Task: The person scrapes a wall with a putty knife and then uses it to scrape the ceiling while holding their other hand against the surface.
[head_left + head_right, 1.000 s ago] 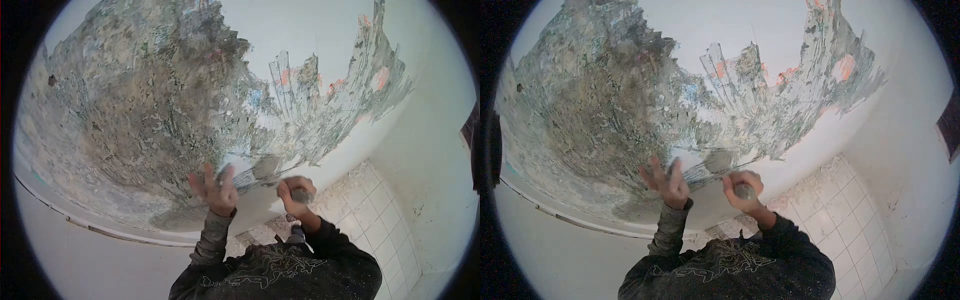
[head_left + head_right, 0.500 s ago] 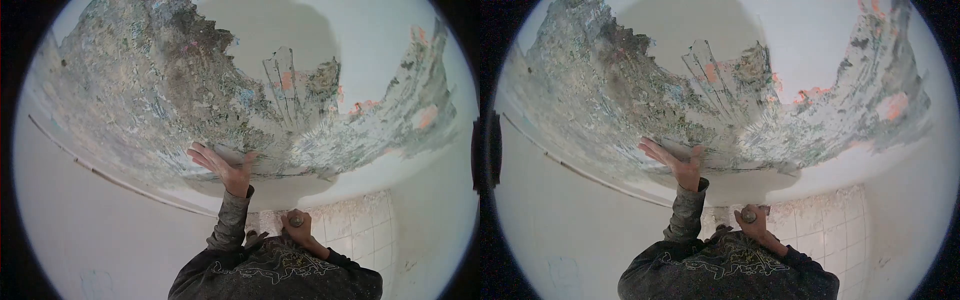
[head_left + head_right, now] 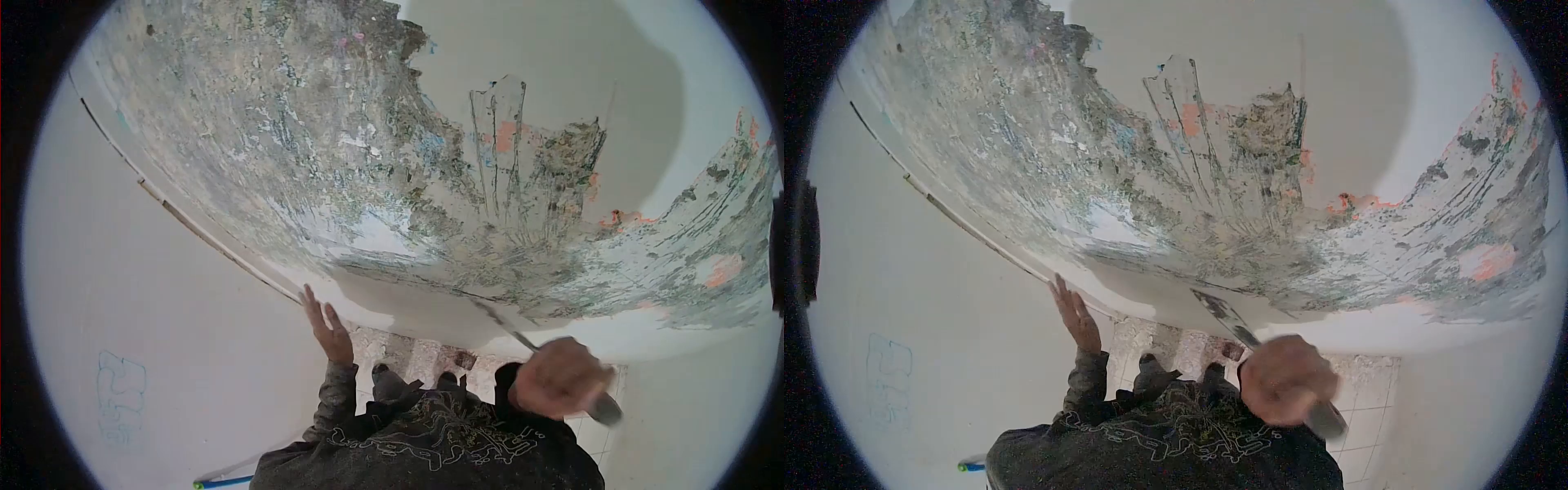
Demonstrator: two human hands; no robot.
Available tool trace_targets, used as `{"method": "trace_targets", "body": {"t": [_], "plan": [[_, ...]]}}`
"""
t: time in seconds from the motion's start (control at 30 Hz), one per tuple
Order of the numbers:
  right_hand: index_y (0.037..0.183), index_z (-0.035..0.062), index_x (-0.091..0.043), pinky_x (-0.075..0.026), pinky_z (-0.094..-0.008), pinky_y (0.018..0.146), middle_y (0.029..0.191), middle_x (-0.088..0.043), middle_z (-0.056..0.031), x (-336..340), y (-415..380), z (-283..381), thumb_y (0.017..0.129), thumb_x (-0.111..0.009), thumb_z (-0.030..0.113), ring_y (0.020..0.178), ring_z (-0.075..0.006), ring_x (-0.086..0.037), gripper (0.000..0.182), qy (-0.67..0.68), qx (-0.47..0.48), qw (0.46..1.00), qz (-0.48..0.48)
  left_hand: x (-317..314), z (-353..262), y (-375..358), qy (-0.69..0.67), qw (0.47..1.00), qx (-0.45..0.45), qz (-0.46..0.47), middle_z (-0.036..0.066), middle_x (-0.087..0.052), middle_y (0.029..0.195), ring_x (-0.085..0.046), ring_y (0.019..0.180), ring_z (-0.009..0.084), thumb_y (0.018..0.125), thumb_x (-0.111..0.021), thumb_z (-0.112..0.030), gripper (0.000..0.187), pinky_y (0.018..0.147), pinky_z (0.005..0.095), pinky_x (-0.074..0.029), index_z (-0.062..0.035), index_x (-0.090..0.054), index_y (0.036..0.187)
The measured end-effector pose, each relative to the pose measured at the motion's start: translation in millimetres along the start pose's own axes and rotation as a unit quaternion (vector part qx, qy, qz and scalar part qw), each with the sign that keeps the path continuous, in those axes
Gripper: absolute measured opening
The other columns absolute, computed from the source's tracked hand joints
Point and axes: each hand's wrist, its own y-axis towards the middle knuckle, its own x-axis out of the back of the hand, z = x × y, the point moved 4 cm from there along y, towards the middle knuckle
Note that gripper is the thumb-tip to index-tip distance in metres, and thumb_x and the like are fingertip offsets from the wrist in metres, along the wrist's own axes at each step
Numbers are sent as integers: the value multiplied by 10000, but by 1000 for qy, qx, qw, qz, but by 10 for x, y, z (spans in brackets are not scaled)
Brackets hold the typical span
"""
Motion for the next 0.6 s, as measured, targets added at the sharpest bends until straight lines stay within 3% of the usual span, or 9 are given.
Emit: {"method": "trace_targets", "body": {"t": [0.1, 0.13, 0.17, 0.27, 0.33, 0.4, 0.5, 0.57, 0.6], "plan": [[663, 74, -494, -313, -329, 326, 448, -432, -37, -301, 52, 224, 930, -429, 264, 336, -149, -397, 334, 61, 72, 993, -75, 15, 199, 89, -152, 986, 56, -46, 147, -150, 1463, -157, 1349, 295, 958, -375, -225, 601, 1079, 398, -186, -31, -35, 1414], [806, 82, -547, -380, -321, 418, 559, -523, -54, -277, -74, 90, 918, -436, 266, 450, -162, -495, 242, 153, 30, 988, 3, -10, 230, 165, -171, 982, 63, -53, 145, -119, 1469, -139, 1353, 303, 957, -375, -257, 611, 1084, 413, -164, -62, -27, 1420], [753, 85, -517, -383, -317, 449, 570, -505, -48, -311, -207, -122, 870, -469, 218, 475, -163, -485, 184, -63, 13, 991, 120, -31, 263, 240, -190, 977, 70, -59, 143, -87, 1476, -120, 1356, 310, 957, -375, -289, 621, 1089, 428, -141, -92, -19, 1427], [647, 88, -473, -393, -331, 539, 634, -481, -42, -219, -653, -661, 774, -545, 142, 560, -169, -469, 155, -516, -58, 806, 285, -93, 348, 472, -282, 943, 172, -23, 94, 2, 1490, -25, 1368, 304, 938, -376, -404, 679, 1081, 507, -53, -158, 21, 1431], [664, 82, -485, -407, -354, 540, 644, -488, -56, -426, -654, -492, 807, -553, 211, 563, -197, -480, 205, -376, -23, 913, 156, -62, 475, 618, -363, 912, 193, 15, 64, 50, 1491, 20, 1370, 291, 914, -367, -482, 730, 1067, 536, 4, -172, 48, 1428], [696, 73, -477, -428, -352, 489, 584, -477, -72, -668, -520, -166, 873, -545, 312, 502, -241, -493, 305, 31, 98, 994, -32, -69, 549, 802, -385, 895, 222, 37, 53, 78, 1491, 55, 1370, 277, 860, -353, -613, 826, 1059, 530, 73, -184, 67, 1427], [596, 96, -385, -414, -331, 430, 486, -412, -37, -727, -508, -562, 881, -501, 252, 412, -186, -434, 345, -206, -63, 976, 34, -42, 717, 1016, -428, 847, 300, 96, 60, 89, 1489, 61, 1370, 269, 839, -368, -640, 862, 1059, 519, 87, -189, 73, 1426], [554, 102, -344, -410, -317, 413, 457, -402, -27, -728, -614, -479, 884, -476, 213, 377, -168, -419, 372, -308, -12, 950, 47, -50, 734, 1041, -430, 840, 312, 114, 74, 69, 1487, 54, 1370, 253, 832, -366, -657, 868, 1065, 498, 88, -176, 41, 1430], [546, 100, -332, -410, -310, 415, 461, -413, -29, -749, -673, -321, 885, -465, 194, 373, -168, -425, 376, -326, 99, 939, 47, -69, 694, 1060, -432, 840, 306, 118, 74, 55, 1487, 47, 1370, 250, 836, -369, -650, 861, 1071, 488, 78, -171, 28, 1431]]}}
